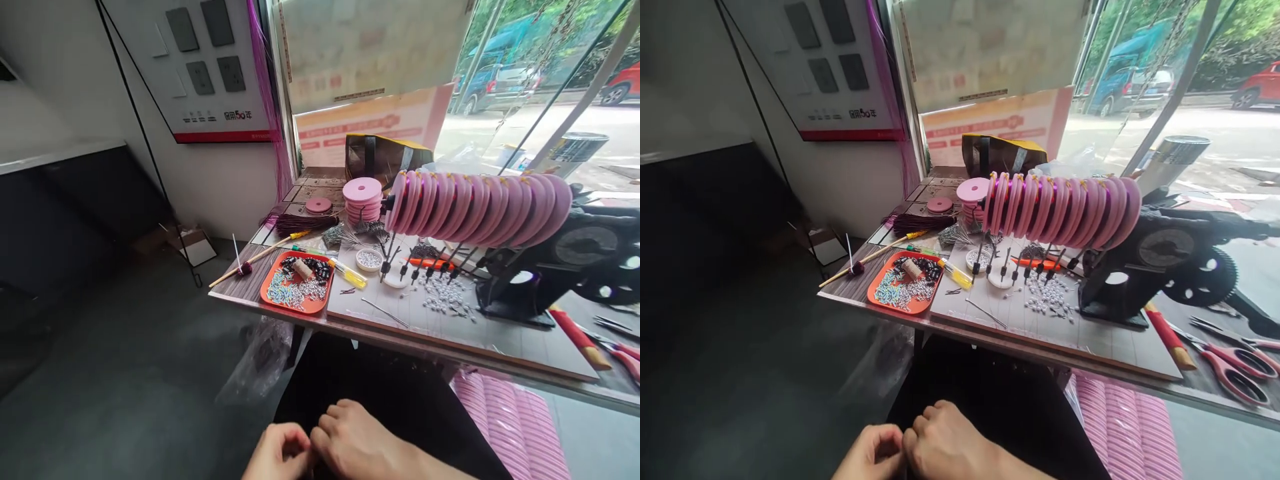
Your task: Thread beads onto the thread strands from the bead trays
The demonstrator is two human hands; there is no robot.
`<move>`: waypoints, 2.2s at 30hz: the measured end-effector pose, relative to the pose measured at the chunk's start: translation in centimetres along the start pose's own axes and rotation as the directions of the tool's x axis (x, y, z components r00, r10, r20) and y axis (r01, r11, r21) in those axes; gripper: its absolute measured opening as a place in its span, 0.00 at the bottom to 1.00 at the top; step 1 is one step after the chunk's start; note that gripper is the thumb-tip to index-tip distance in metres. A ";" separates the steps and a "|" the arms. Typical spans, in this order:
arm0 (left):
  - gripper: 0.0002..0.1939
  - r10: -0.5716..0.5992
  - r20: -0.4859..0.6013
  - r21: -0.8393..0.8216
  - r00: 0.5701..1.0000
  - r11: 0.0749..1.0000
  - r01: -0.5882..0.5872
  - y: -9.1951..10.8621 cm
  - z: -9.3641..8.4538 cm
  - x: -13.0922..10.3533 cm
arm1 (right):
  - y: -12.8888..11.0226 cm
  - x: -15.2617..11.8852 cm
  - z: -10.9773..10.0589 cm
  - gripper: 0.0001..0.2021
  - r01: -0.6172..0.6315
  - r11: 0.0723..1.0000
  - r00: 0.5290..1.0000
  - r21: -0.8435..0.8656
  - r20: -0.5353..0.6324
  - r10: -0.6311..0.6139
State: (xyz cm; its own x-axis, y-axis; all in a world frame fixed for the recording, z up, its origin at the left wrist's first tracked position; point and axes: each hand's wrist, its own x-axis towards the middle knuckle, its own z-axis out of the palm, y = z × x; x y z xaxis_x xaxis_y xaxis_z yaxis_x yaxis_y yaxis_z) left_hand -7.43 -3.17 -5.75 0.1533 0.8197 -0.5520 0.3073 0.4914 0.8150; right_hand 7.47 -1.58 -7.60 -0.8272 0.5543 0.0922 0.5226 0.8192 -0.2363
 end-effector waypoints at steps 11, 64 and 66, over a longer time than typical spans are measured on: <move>0.07 0.768 0.091 0.687 0.633 0.412 -0.598 14.6 -0.5 4.1 | 1.4 -1.5 -2.6 0.07 -0.362 0.467 0.814 0.807 0.029 0.580; 0.03 0.302 -0.122 -0.231 0.945 0.918 -0.323 6.2 3.4 -0.9 | -1.0 -5.7 -7.4 0.08 -0.231 0.469 0.550 0.853 -0.283 0.786; 0.02 0.345 -0.121 -0.194 0.931 0.911 -0.363 6.2 3.4 -1.0 | -1.1 -5.6 -7.3 0.07 -0.244 0.518 0.560 0.820 -0.317 0.766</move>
State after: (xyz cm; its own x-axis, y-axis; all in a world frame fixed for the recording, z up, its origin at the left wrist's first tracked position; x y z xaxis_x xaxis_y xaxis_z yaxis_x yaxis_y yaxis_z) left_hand -2.46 -1.97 -0.79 0.1347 0.9681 -0.2114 0.0424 0.2075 0.9773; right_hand 13.04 -4.53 -0.82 0.0025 0.9842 0.1771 0.3027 0.1681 -0.9382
